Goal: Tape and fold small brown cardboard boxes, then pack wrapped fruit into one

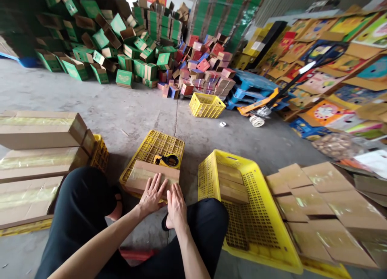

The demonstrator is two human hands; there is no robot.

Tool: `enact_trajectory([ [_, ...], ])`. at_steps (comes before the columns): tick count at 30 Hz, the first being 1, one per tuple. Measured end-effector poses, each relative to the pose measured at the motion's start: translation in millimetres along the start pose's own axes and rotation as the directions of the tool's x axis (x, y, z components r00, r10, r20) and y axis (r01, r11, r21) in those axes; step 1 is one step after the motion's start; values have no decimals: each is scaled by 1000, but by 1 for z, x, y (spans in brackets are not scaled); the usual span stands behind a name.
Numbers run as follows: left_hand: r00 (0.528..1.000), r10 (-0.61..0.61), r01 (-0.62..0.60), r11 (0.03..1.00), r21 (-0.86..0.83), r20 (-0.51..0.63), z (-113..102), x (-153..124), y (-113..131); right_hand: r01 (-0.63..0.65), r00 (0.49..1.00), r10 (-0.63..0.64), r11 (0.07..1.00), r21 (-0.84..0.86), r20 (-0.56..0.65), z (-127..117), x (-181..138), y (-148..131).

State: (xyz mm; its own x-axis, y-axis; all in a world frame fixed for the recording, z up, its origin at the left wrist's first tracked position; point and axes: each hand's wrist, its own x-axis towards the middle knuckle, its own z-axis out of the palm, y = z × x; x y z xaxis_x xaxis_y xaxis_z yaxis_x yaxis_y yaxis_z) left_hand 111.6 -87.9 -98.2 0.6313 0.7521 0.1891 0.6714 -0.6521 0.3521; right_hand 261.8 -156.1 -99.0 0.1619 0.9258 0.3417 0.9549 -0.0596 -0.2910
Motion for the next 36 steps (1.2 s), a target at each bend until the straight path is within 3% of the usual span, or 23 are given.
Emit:
enact_trajectory([
  [6, 1000, -6, 6, 1000, -28, 18, -2, 2, -2, -21, 998, 26, 996, 83, -63, 8, 42, 15],
  [10, 997, 25, -21, 999, -50, 71, 4, 12, 10, -76, 994, 88, 982, 174, -63, 6, 53, 25],
  [16, 996, -22, 22, 1000, 8, 81, 19, 31, 35, -27, 999, 34, 984, 174, -32, 7, 31, 25],
  [20, 997, -51, 50, 999, 17, 55, 20, 35, 37, 55, 998, -53, 993, 107, -27, 13, 9, 25],
  [28, 997, 4, 3, 996, -84, 83, -5, 22, 7, 122, 991, -124, 992, -42, -49, 19, -4, 22],
  [36, 996, -85, 85, 996, 8, 10, -39, -12, -45, 25, 999, -26, 1000, -14, -31, 15, 0, 12],
])
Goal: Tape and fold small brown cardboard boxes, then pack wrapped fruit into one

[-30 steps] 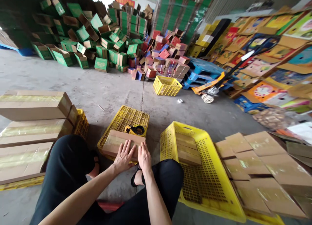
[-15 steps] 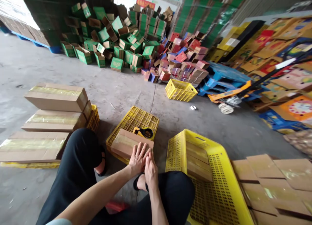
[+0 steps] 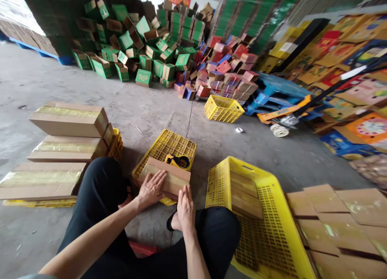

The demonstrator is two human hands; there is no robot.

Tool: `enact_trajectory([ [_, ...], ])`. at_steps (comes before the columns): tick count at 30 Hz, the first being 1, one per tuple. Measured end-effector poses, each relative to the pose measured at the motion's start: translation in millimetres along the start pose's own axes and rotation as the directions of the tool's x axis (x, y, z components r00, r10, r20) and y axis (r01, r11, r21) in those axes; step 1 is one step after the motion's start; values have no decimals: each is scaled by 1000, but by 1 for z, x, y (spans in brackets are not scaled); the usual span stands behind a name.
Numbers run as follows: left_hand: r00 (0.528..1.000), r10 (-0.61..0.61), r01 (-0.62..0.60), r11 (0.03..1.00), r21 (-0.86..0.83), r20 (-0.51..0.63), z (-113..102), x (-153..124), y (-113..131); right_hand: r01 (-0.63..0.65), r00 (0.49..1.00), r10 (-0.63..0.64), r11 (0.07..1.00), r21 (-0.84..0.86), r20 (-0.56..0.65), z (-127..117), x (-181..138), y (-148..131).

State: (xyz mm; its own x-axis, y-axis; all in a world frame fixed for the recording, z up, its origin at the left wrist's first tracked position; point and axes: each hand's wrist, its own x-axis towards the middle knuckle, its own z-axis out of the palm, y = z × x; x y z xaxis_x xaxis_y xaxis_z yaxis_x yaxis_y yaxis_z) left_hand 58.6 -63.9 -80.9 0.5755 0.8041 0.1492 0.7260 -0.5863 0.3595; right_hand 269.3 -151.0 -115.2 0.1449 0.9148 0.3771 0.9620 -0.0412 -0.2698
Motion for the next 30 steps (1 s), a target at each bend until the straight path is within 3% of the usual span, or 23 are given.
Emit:
enact_trajectory([
  [6, 995, -61, 68, 994, 90, -79, -23, -27, -52, -52, 998, 53, 998, 24, -25, 1, 2, -3],
  [11, 982, -134, 143, 988, 59, -133, -17, -36, -63, -25, 999, 25, 1000, -10, -25, 0, 1, -5],
  [15, 982, -135, 134, 991, -16, -131, -4, -34, -67, -66, 998, 66, 994, -86, 1, -2, 6, -20],
  [21, 987, -87, 74, 993, -96, -135, 3, -32, -76, -21, 996, 30, 994, -107, 88, 2, 19, -64],
  [30, 989, -117, 107, 989, -104, -92, 5, -33, -77, -7, 981, 5, 1000, 11, 192, 17, 41, -151],
])
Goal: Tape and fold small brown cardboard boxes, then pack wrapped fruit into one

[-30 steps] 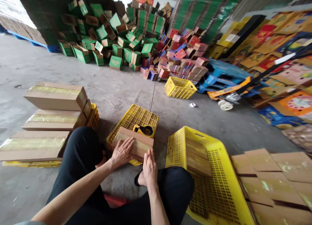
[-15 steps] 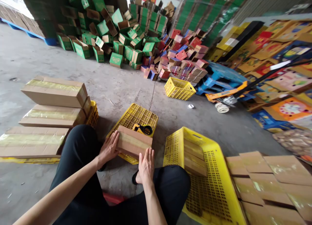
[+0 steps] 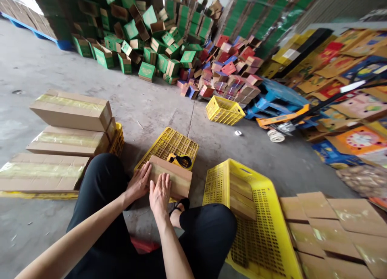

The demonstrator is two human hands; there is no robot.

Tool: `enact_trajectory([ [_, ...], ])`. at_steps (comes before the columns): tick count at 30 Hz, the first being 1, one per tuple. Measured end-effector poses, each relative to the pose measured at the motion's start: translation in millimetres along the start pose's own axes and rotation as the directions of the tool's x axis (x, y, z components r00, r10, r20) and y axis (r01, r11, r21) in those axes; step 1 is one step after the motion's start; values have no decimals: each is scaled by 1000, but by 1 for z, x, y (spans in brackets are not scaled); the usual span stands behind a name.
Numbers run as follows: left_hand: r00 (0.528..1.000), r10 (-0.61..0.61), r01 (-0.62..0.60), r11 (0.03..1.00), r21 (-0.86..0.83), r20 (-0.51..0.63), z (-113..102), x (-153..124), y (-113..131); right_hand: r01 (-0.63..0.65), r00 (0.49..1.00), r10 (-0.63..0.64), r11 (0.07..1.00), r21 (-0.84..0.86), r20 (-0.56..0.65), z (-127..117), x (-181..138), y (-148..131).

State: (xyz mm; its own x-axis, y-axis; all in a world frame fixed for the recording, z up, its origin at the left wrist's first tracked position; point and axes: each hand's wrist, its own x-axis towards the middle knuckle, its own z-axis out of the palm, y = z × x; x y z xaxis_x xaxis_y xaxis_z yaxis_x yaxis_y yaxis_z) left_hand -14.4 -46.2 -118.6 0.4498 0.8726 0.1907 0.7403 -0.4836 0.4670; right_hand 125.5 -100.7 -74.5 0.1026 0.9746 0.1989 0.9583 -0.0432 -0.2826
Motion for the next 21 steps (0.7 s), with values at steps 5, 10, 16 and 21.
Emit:
enact_trajectory([
  [5, 998, 28, -28, 1000, 1, 51, -3, -2, -5, 35, 994, -46, 993, 112, 96, 0, 17, -36],
  [10, 998, 56, -55, 995, 87, -3, -3, -4, -5, 41, 988, -52, 996, 80, 144, -12, 13, -11],
  [16, 1000, 13, -9, 994, 113, -27, -6, -6, 2, -67, 998, 68, 992, -106, 6, -31, -20, 81],
  [21, 1000, 11, -10, 1000, 28, -22, -4, -5, 1, -99, 987, 83, 989, -112, -136, -26, -34, 114],
])
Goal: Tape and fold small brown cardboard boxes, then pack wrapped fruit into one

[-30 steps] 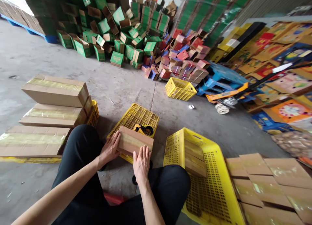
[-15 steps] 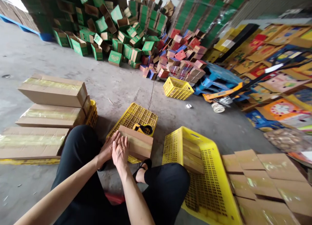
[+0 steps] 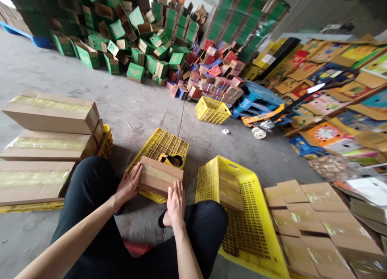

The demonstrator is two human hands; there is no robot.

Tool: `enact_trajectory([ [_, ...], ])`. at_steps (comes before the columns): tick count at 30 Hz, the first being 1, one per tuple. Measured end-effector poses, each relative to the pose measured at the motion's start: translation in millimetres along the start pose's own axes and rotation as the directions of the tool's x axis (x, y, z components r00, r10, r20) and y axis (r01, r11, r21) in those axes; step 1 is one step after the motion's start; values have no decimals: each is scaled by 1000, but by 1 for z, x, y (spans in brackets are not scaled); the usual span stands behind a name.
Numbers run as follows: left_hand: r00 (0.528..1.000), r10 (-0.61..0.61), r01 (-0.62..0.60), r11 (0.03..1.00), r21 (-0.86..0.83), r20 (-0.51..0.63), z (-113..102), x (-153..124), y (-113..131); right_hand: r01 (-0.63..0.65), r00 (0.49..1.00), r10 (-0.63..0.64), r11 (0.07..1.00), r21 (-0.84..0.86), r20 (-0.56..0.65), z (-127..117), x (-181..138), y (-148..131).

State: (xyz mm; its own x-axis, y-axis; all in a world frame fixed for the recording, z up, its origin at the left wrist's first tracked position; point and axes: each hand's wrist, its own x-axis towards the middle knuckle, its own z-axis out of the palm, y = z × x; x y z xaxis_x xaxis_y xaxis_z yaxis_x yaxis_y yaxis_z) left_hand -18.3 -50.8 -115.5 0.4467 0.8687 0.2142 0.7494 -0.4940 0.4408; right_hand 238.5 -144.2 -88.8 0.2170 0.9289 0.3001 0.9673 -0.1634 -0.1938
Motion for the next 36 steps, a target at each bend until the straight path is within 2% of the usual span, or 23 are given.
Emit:
enact_trajectory([
  [4, 1000, 20, -20, 997, -79, -1, 3, 3, -5, -61, 998, 61, 998, 6, -23, 7, 3, -14],
  [7, 999, 37, -36, 993, -113, 2, 6, 6, -9, -57, 998, 57, 998, 16, -8, 11, 9, -34],
  [16, 998, 58, -56, 957, -285, -1, 12, 10, -13, 96, 990, -109, 984, 150, 85, 30, 34, -124],
  [22, 998, 56, -65, 925, -375, -34, 25, 9, -17, 253, 958, -275, 943, 218, 80, 33, 55, -153],
  [26, 999, 15, -27, 916, -399, -34, 31, 6, -23, 321, 931, -349, 922, 217, 105, 33, 67, -152],
  [30, 1000, 6, -12, 918, -396, -17, 33, 3, -26, 310, 942, -328, 931, 194, 69, 34, 67, -135],
  [33, 1000, -6, -2, 928, -373, -20, 32, 1, -26, 271, 960, -279, 951, 149, 31, 29, 62, -103],
  [36, 1000, 6, -12, 930, -367, -19, 29, -2, -25, 211, 977, -212, 975, 69, 4, 19, 51, -52],
])
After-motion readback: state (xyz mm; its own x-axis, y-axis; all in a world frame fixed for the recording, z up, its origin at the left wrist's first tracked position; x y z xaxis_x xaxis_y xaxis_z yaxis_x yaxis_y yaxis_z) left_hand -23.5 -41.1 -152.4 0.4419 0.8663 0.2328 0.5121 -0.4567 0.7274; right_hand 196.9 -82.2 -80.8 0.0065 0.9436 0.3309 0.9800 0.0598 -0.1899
